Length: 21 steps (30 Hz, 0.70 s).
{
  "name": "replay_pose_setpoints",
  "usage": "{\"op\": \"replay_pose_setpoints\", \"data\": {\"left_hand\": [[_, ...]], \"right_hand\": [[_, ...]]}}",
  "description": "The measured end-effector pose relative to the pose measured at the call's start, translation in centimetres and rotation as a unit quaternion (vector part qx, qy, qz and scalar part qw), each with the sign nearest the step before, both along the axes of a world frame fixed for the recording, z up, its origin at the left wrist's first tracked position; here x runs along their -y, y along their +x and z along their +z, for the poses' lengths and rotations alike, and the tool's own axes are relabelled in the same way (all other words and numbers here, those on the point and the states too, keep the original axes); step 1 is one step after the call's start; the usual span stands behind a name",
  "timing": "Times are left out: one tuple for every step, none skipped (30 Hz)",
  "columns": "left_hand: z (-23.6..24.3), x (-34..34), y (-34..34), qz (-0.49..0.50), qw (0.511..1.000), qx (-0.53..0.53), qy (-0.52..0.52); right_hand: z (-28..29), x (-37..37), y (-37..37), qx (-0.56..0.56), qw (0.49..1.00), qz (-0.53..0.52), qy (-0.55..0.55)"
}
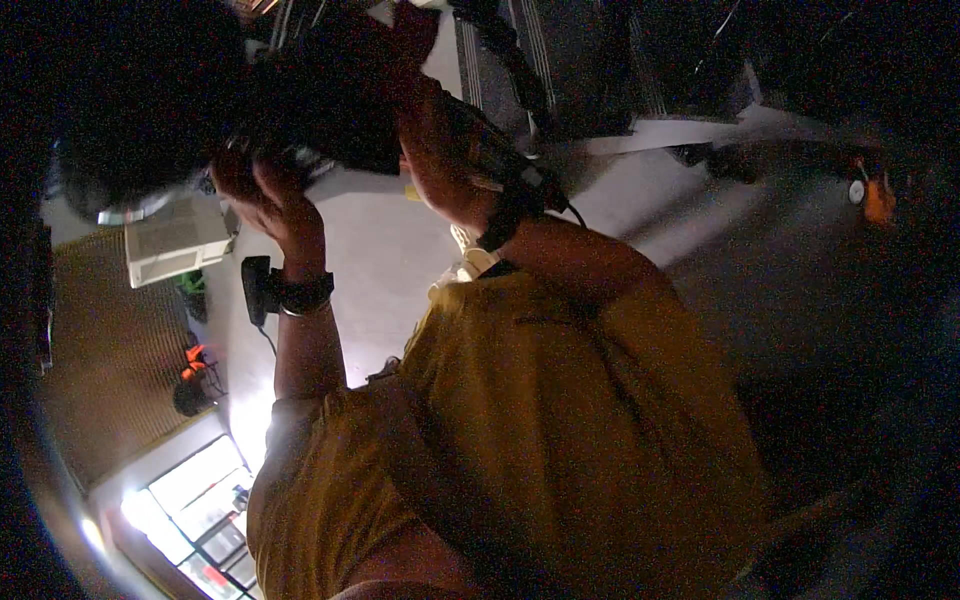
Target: Wiping the stairs and banister with a pink cloth.
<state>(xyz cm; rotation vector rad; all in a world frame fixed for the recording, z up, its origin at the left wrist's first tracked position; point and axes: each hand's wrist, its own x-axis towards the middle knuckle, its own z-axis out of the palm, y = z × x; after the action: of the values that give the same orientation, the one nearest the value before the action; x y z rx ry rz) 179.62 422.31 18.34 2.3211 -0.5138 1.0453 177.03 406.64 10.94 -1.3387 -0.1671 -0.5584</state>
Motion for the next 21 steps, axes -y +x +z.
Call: {"op": "replay_pose_setpoints", "data": {"left_hand": [[-0.6, 0.4, 0.4, -0.01, 1.0, -0.006, 0.005], [-0.6, 0.6, 0.3, -0.04, 0.997, 0.003, -0.066], [-0.8, 0.9, 0.3, -0.076, 0.987, 0.006, -0.141], [-0.7, 0.8, 0.0, -0.068, 0.986, -0.009, -0.149], [-0.5, 1.0, -0.1, -0.051, 0.992, 0.012, -0.111], [-0.4, 1.0, -0.1, -0.041, 0.995, 0.024, -0.089], [-0.5, 0.8, -0.1, -0.031, 0.997, 0.036, -0.067], [-0.7, 1.1, 0.0, -0.037, 0.997, 0.03, -0.065], [-0.9, 2.0, 0.3, -0.058, 0.994, 0.029, -0.09], [-1.1, 2.4, 0.5, -0.073, 0.99, 0.026, -0.115], [-1.1, 1.9, 0.4, -0.068, 0.991, 0.022, -0.111], [-0.9, 1.5, 0.3, -0.059, 0.994, 0.033, -0.09], [-0.9, 1.2, 0.2, -0.051, 0.995, 0.044, -0.069], [-1.2, 1.1, 0.3, -0.057, 0.993, 0.033, -0.102], [-1.3, 0.7, 0.3, -0.055, 0.993, 0.034, -0.103], [-1.4, 0.4, 0.2, -0.049, 0.992, 0.029, -0.109], [-1.6, 0.2, 0.1, -0.044, 0.992, 0.024, -0.116], [-1.2, 0.4, 0.0, -0.041, 0.993, 0.022, -0.111], [-0.6, 0.7, -0.1, -0.012, 0.997, 0.034, -0.063], [-0.3, 1.0, -0.2, 0.01, 0.999, 0.046, -0.02], [-0.2, 2.0, 0.0, -0.001, 0.999, 0.043, -0.022]], "right_hand": [[-2.1, -0.1, 0.4, -0.097, 0.991, 0.071, 0.058], [-4.1, -0.5, 1.0, -0.098, 0.99, 0.072, 0.067], [-6.6, -0.3, 1.9, -0.121, 0.991, 0.057, 0.015], [-8.7, -0.4, 2.6, -0.144, 0.988, 0.049, -0.038], [-9.9, -0.7, 2.7, -0.151, 0.987, 0.047, -0.033], [-11.0, -1.1, 2.7, -0.055, 0.974, -0.094, -0.196], [-12.0, -1.6, 2.7, 0.044, 0.907, -0.227, -0.351], [-14.3, -1.7, 4.9, 0.036, 0.907, -0.231, -0.35], [-17.4, -0.9, 9.0, -0.009, 0.891, -0.244, -0.382], [-19.2, -0.5, 11.0, -0.053, 0.874, -0.25, -0.414], [-19.2, -1.1, 10.5, -0.055, 0.877, -0.244, -0.411], [-18.1, -1.1, 9.8, -0.056, 0.906, -0.192, -0.372], [-17.0, -0.9, 9.2, -0.057, 0.931, -0.141, -0.332], [-15.1, 0.1, 8.7, -0.057, 0.95, -0.094, -0.293], [-13.2, 0.9, 8.1, -0.054, 0.965, -0.043, -0.253], [-11.7, 1.7, 7.2, -0.052, 0.976, 0.008, -0.212], [-10.8, 2.1, 6.2, -0.052, 0.982, 0.057, -0.171], [-10.2, 2.3, 4.5, -0.053, 0.983, 0.06, -0.167], [-9.5, 2.4, 2.6, -0.038, 0.983, 0.041, -0.175], [-9.3, 2.5, 1.4, -0.024, 0.982, 0.015, -0.187], [-13.9, 0.5, 1.1, -0.04, 0.954, -0.112, -0.277]]}}
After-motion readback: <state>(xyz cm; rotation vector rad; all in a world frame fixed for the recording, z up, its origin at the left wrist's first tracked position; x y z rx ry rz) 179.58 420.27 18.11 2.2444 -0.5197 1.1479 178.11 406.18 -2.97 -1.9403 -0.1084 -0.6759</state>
